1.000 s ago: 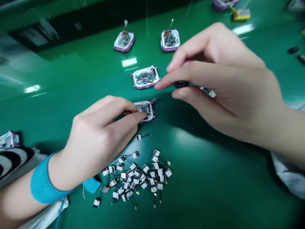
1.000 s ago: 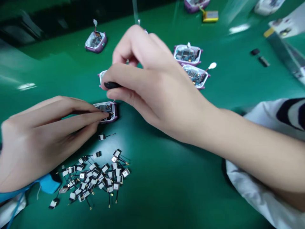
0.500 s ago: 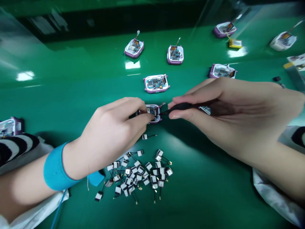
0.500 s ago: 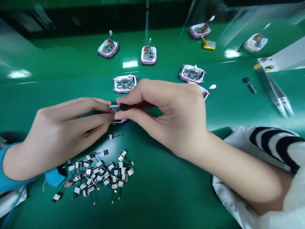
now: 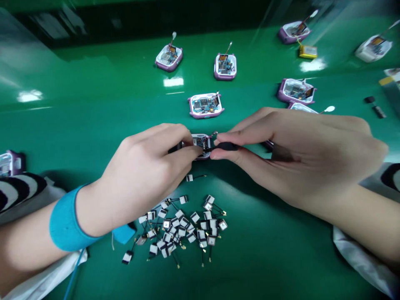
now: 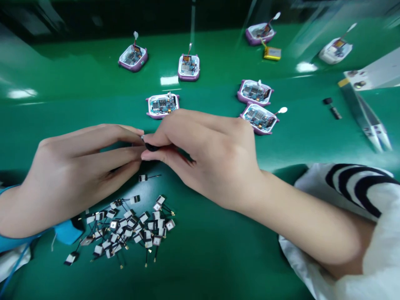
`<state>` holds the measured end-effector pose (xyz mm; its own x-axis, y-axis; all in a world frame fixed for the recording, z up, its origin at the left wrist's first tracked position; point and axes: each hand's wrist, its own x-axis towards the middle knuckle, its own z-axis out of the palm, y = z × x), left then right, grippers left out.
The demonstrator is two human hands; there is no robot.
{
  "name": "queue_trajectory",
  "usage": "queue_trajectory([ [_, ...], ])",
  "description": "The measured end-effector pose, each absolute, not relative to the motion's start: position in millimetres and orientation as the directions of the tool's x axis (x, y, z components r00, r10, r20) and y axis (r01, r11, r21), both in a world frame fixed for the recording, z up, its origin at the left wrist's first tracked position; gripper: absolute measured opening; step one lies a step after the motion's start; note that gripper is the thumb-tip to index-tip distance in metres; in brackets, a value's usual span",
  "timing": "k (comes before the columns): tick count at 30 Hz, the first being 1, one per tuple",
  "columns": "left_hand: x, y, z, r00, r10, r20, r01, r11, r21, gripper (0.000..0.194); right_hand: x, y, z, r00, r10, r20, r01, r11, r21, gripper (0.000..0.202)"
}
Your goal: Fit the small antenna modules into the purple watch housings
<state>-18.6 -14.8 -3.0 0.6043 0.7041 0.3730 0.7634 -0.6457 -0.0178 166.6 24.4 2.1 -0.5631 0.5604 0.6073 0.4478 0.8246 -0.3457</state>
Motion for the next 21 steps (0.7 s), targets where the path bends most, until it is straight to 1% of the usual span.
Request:
queue_trajectory([
  [2, -18.6, -14.5, -3.1, 0.601, 0.711, 0.365, 0.768, -0.64, -0.017, 0.017, 164.4, 25.1, 4.5, -0.566, 0.547, 0.617, 0.469, 0.829, -0.305, 0.009],
  [5, -18.4, -14.3, -3.1, 0.603, 0.705, 0.373, 0.763, -0.646, -0.012, 0.018, 161.3, 25.7, 7.9, -0.59, 0.474, 0.653, 0.472, 0.859, -0.197, 0.013],
  [7, -18.2, -14.3, -2.9, 0.606, 0.701, 0.376, 0.758, -0.653, -0.004, 0.016, 160.1, 25.0, 9.5, -0.596, 0.419, 0.685, 0.481, 0.869, -0.114, 0.014],
  [9, -18.0, -14.1, -2.4, 0.61, 0.702, 0.367, 0.753, -0.658, 0.009, 0.013, 159.5, 23.4, 10.7, -0.578, 0.401, 0.711, 0.517, 0.854, -0.061, 0.014],
  [11, -17.8, -13.8, -1.7, 0.606, 0.711, 0.356, 0.756, -0.654, 0.02, 0.013, 158.9, 21.7, 11.6, -0.58, 0.417, 0.7, 0.54, 0.84, -0.053, 0.017],
  [14, -17.4, -13.9, -0.8, 0.606, 0.713, 0.351, 0.76, -0.65, 0.009, 0.015, 157.3, 19.0, 12.3, -0.614, 0.484, 0.624, 0.57, 0.818, -0.073, 0.02],
  [16, -17.2, -14.3, -0.9, 0.605, 0.709, 0.362, 0.765, -0.643, -0.018, 0.021, 156.2, 16.9, 12.1, -0.625, 0.521, 0.582, 0.594, 0.8, -0.079, 0.021],
  [18, -17.1, -14.8, -1.6, 0.597, 0.711, 0.371, 0.774, -0.632, -0.033, 0.029, 155.6, 14.6, 11.5, -0.607, 0.553, 0.571, 0.629, 0.773, -0.081, 0.021],
  [21, -17.2, -15.3, -2.4, 0.592, 0.721, 0.359, 0.775, -0.631, -0.011, 0.033, 156.4, 12.2, 10.3, -0.563, 0.617, 0.55, 0.673, 0.728, -0.128, 0.02],
])
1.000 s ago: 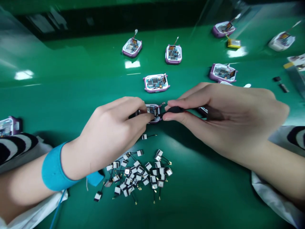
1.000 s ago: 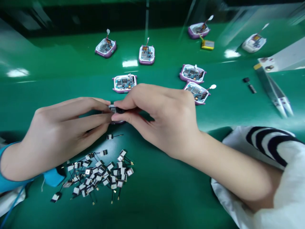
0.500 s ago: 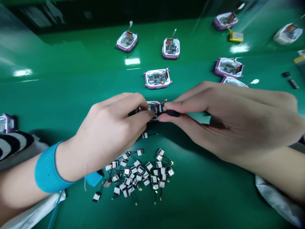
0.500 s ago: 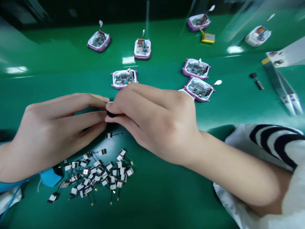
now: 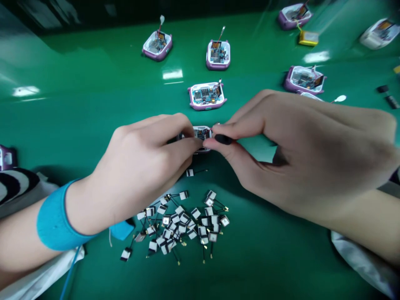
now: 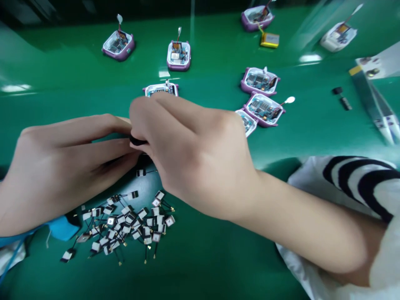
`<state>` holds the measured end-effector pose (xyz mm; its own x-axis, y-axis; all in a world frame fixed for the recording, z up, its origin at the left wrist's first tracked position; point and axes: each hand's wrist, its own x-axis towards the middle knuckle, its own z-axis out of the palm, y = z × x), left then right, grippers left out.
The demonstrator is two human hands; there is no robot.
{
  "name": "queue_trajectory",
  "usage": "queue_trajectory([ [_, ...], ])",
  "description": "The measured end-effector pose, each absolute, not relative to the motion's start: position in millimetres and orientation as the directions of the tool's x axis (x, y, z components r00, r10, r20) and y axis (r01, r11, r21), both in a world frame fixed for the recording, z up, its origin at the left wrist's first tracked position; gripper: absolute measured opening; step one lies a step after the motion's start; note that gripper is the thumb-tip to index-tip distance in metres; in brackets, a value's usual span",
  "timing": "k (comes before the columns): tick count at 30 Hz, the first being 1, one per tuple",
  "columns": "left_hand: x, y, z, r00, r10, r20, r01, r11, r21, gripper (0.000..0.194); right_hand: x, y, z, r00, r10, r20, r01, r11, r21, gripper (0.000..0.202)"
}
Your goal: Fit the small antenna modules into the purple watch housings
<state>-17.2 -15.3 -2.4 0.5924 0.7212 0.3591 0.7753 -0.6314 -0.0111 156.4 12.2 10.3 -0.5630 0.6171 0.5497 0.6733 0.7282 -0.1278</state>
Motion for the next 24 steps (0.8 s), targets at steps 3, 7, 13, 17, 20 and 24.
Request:
queue_trajectory([
  [3, -17.1, -15.4, -2.3, 0.582, 0.728, 0.362, 0.782, -0.624, -0.004, 0.032, 158.1, 12.6, 7.6, -0.546, 0.663, 0.512, 0.675, 0.71, -0.201, 0.023],
  [7, -16.5, -15.5, -1.9, 0.578, 0.737, 0.349, 0.786, -0.618, 0.003, 0.032, 156.3, 16.1, 4.8, -0.562, 0.65, 0.511, 0.654, 0.728, -0.206, 0.014],
  [13, -16.6, -16.2, -2.2, 0.574, 0.741, 0.348, 0.791, -0.612, -0.002, 0.032, 147.9, 20.3, 9.0, -0.578, 0.712, 0.399, 0.679, 0.691, -0.25, 0.013],
  [17, -15.3, -16.7, -1.0, 0.578, 0.751, 0.318, 0.792, -0.611, 0.004, 0.031, 148.2, 20.8, 9.1, -0.579, 0.706, 0.407, 0.651, 0.701, -0.291, 0.014],
  [20, -15.5, -15.4, -1.7, 0.581, 0.755, 0.302, 0.79, -0.613, 0.01, 0.031, 148.2, 20.8, 5.2, -0.572, 0.705, 0.418, 0.65, 0.701, -0.293, 0.016],
  [24, -17.5, -14.5, -4.5, 0.59, 0.742, 0.316, 0.775, -0.631, 0.033, 0.027, 149.5, 21.6, -0.2, -0.574, 0.678, 0.459, 0.598, 0.73, -0.33, 0.016],
])
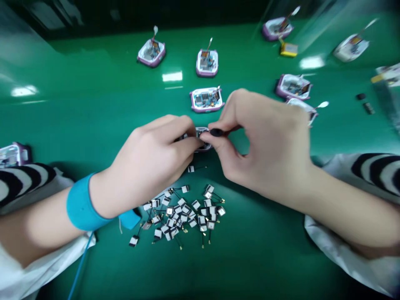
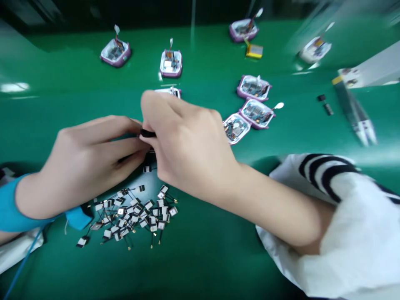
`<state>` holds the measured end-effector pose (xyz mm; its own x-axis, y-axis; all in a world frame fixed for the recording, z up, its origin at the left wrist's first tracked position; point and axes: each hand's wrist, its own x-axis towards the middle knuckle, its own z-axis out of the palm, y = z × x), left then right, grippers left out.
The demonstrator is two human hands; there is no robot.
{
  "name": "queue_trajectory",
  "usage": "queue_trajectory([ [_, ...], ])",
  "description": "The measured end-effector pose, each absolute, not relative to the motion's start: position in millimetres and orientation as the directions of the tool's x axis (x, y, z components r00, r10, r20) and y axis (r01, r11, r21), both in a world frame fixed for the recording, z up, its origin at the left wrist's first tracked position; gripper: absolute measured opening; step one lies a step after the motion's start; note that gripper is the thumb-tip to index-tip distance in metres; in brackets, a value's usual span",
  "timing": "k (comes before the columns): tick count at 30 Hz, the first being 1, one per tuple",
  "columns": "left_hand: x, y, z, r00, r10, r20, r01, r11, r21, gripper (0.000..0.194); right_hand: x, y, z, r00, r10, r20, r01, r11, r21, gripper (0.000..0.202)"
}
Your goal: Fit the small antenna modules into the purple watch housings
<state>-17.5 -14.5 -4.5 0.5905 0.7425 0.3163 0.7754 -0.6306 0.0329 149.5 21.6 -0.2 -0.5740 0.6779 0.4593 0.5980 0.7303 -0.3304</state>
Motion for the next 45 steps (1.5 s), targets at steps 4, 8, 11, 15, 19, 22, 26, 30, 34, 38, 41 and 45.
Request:
queue_trajectory([
  [4, -16.1, -18.5, -0.4, 0.553, 0.796, 0.246, 0.805, -0.587, 0.087, 0.022, 160.3, 29.4, 9.7, -0.446, 0.702, 0.555, 0.412, 0.712, -0.568, 0.016],
  [8, -15.6, -22.7, 13.6, 0.452, 0.887, 0.093, 0.812, -0.452, 0.368, 0.032, 175.5, 36.7, 22.4, -0.497, 0.78, 0.381, 0.373, 0.588, -0.718, 0.01],
  [11, -21.0, -19.2, 20.5, 0.441, 0.897, 0.026, 0.751, -0.386, 0.536, 0.05, 179.5, 35.2, 16.7, -0.635, 0.757, 0.153, 0.547, 0.581, -0.603, 0.007],
  [15, -30.9, -5.5, 14.0, 0.549, 0.835, 0.044, 0.679, -0.476, 0.559, 0.071, 170.7, 25.6, 3.8, -0.664, 0.744, 0.075, 0.62, 0.604, -0.501, 0.011],
  [19, -34.7, 4.6, -1.8, 0.634, 0.772, 0.034, 0.597, -0.517, 0.613, 0.07, 158.8, 12.4, 0.2, -0.702, 0.7, 0.133, 0.679, 0.714, -0.172, 0.019],
  [22, -33.4, 5.5, -8.3, 0.632, 0.772, 0.077, 0.566, -0.526, 0.634, 0.061, 154.3, 3.0, 0.1, -0.733, 0.661, 0.16, 0.665, 0.746, -0.035, 0.013],
  [26, -30.1, 0.9, -5.5, 0.578, 0.808, 0.118, 0.576, -0.506, 0.642, 0.064, 151.1, -3.6, 3.2, -0.764, 0.611, 0.208, 0.637, 0.767, 0.084, 0.017],
  [30, -29.0, -5.4, 4.0, 0.522, 0.839, 0.153, 0.567, -0.475, 0.673, 0.068, 149.2, -2.2, 11.8, -0.76, 0.582, 0.289, 0.634, 0.762, 0.134, 0.008],
  [34, -28.8, -8.9, 11.6, 0.48, 0.856, 0.194, 0.496, -0.447, 0.744, 0.069, 150.5, 1.0, 20.0, -0.759, 0.523, 0.388, 0.616, 0.77, 0.168, 0.008],
  [38, -28.1, -11.0, 15.3, 0.458, 0.87, 0.182, 0.45, -0.404, 0.796, 0.071, 152.7, 3.0, 22.2, -0.745, 0.421, 0.517, 0.59, 0.777, 0.217, 0.009],
  [41, -27.5, -12.5, 16.9, 0.452, 0.876, 0.168, 0.448, -0.386, 0.807, 0.069, 152.6, 4.0, 21.8, -0.737, 0.423, 0.528, 0.591, 0.783, 0.197, 0.014],
  [45, -25.8, -13.7, 18.2, 0.463, 0.871, 0.163, 0.457, -0.392, 0.799, 0.069, 149.6, 4.0, 20.5, -0.694, 0.477, 0.539, 0.623, 0.773, 0.118, 0.018],
])
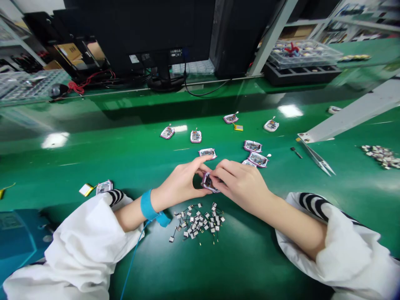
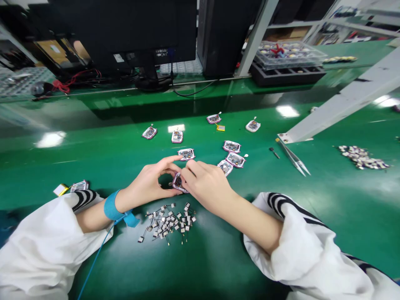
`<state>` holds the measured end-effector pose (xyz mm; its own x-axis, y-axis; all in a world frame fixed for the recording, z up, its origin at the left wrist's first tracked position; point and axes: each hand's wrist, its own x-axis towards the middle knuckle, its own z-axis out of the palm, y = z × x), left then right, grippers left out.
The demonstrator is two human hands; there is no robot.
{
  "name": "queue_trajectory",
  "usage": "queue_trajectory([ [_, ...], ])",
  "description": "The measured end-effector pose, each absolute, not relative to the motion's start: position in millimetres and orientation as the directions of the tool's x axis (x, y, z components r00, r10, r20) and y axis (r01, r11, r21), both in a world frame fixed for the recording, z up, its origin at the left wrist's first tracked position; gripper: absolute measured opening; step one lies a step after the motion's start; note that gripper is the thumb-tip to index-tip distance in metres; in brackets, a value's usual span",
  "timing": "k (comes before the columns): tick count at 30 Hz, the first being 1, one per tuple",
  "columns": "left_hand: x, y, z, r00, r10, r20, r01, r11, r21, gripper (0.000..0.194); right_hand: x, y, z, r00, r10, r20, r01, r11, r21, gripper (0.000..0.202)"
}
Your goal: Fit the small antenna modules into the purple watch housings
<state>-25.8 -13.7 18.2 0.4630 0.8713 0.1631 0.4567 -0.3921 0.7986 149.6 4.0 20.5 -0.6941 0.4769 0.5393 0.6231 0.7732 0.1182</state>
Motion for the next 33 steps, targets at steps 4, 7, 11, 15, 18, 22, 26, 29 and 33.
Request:
queue_trajectory([
  [4, -23.6, -14.6, 18.7, 0.464, 0.872, 0.153, 0.485, -0.395, 0.78, 0.069, 146.9, 2.7, 18.2, -0.653, 0.505, 0.565, 0.631, 0.775, 0.036, 0.02],
  [7, -22.4, -16.2, 18.8, 0.423, 0.891, 0.165, 0.485, -0.376, 0.789, 0.068, 147.4, 1.6, 18.6, -0.632, 0.526, 0.569, 0.598, 0.798, -0.074, 0.019],
  [11, -20.9, -19.2, 19.5, 0.337, 0.919, 0.207, 0.487, -0.358, 0.796, 0.065, 149.8, -0.2, 23.2, -0.655, 0.526, 0.543, 0.574, 0.813, -0.096, 0.025],
  [15, -20.3, -21.3, 21.4, 0.289, 0.928, 0.235, 0.533, -0.36, 0.766, 0.063, 148.8, -1.3, 27.1, -0.67, 0.514, 0.536, 0.633, 0.773, 0.05, 0.018],
  [18, -20.8, -22.0, 23.2, 0.273, 0.924, 0.268, 0.528, -0.377, 0.761, 0.061, 146.4, 1.1, 28.3, -0.648, 0.56, 0.516, 0.656, 0.755, 0.003, 0.013],
  [22, -20.2, -23.3, 25.6, 0.245, 0.915, 0.321, 0.413, -0.398, 0.819, 0.058, 144.4, 8.5, 26.7, -0.571, 0.621, 0.538, 0.553, 0.775, -0.308, 0.008],
  [26, -19.3, -24.9, 25.8, 0.227, 0.914, 0.337, 0.318, -0.396, 0.862, 0.056, 144.1, 14.2, 20.7, -0.486, 0.673, 0.558, 0.405, 0.739, -0.539, 0.005],
  [29, -19.9, -25.0, 23.8, 0.202, 0.916, 0.348, 0.295, -0.396, 0.87, 0.055, 145.5, 16.2, 19.0, -0.492, 0.642, 0.588, 0.406, 0.767, -0.498, 0.005],
  [33, -21.0, -24.1, 21.4, 0.183, 0.923, 0.338, 0.314, -0.381, 0.87, 0.053, 148.6, 17.2, 24.9, -0.638, 0.499, 0.587, 0.521, 0.841, -0.148, 0.009],
])
